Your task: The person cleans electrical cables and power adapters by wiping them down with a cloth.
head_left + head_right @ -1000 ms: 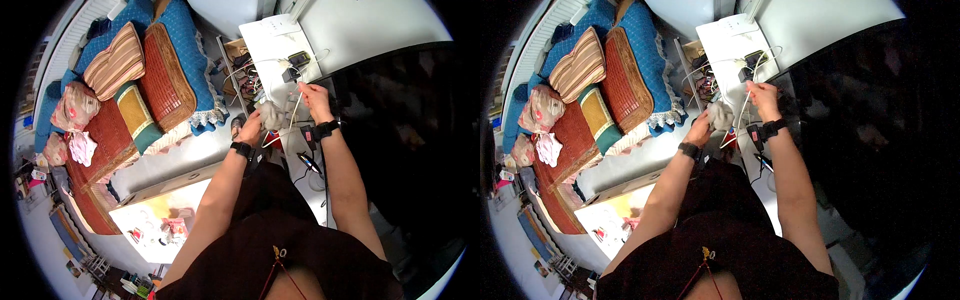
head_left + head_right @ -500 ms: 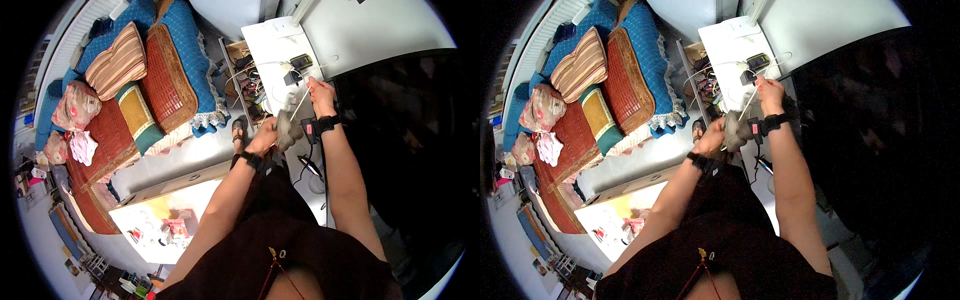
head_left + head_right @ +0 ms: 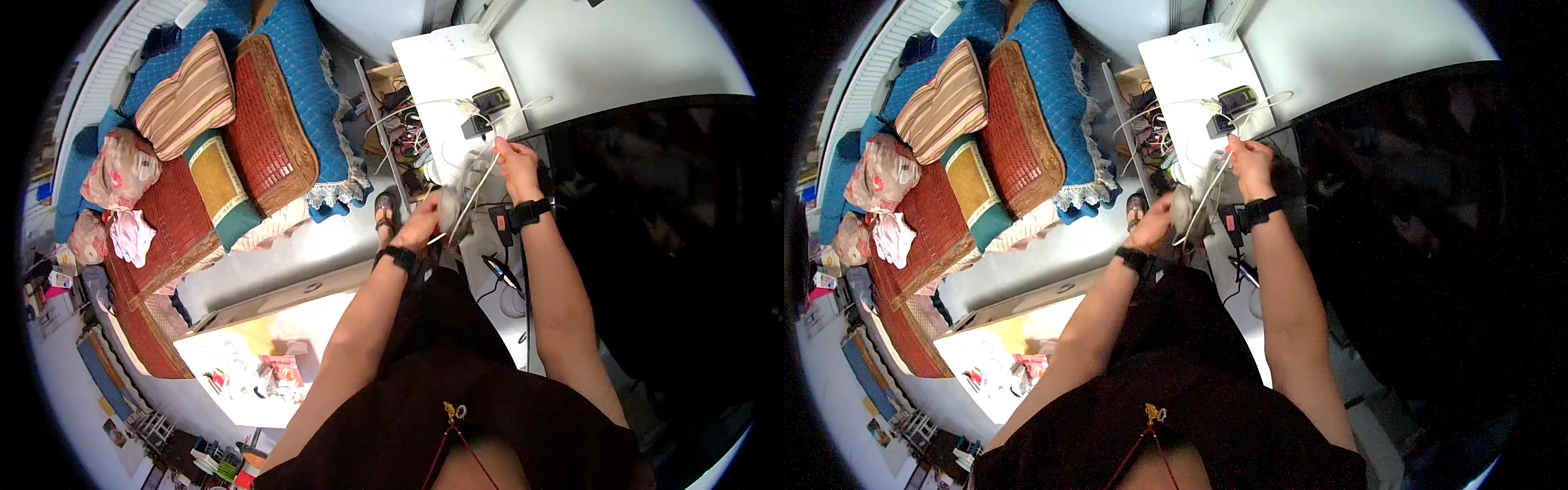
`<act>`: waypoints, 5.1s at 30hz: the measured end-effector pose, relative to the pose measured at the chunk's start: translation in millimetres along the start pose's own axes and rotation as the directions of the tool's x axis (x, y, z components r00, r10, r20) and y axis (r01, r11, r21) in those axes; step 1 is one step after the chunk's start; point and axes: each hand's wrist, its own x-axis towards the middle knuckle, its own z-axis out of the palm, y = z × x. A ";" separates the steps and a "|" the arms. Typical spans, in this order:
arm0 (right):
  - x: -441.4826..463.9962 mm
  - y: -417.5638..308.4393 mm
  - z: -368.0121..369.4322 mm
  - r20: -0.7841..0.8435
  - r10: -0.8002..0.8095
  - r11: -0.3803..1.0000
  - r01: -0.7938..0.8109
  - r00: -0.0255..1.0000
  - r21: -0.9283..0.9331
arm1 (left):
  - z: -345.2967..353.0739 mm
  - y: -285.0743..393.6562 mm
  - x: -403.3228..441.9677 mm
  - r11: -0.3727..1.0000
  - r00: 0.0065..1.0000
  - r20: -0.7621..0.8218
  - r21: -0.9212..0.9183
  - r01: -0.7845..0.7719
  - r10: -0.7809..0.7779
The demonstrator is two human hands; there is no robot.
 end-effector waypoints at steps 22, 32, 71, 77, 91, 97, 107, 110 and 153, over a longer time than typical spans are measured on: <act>12.7 3.9 -2.7 -0.128 -0.005 0.998 0.013 0.992 0.063 | 6.6 -11.0 -23.2 0.979 0.999 0.047 0.204 -0.022 0.013; 23.2 8.9 -10.7 -0.106 0.027 0.990 -0.012 0.994 0.141 | -17.0 -38.9 -26.8 0.982 0.998 -0.038 0.181 0.059 -0.053; -130.7 61.2 -31.2 0.355 0.010 0.913 0.136 0.935 -0.385 | 42.9 26.3 26.0 0.970 0.993 0.064 -0.216 0.114 -0.102; -141.9 61.0 -40.4 0.412 0.113 0.952 0.021 0.904 -0.306 | 52.4 43.2 49.3 0.978 0.988 -0.120 -0.195 0.074 -0.099; -150.1 38.8 -49.4 0.474 0.047 0.930 0.135 0.879 -0.341 | 9.3 77.5 105.8 0.994 0.986 -0.146 -0.091 0.068 -0.081; -145.2 49.4 -48.2 0.502 0.042 0.938 0.139 0.864 -0.317 | 20.9 65.9 43.5 0.931 0.990 0.085 -0.341 0.133 -0.110; -148.3 41.0 -34.2 0.455 0.103 0.942 0.060 0.885 -0.330 | 42.5 24.9 -6.3 0.996 0.980 0.194 -0.063 0.069 -0.055; -154.7 38.5 -35.8 0.480 0.038 0.883 0.196 0.876 -0.428 | 54.9 61.8 6.4 0.981 0.993 -0.050 -0.169 0.099 -0.109; -152.8 41.8 -9.0 0.317 -0.087 0.946 0.178 0.945 -0.270 | 31.5 27.4 -29.4 0.970 0.998 -0.024 -0.240 0.045 -0.053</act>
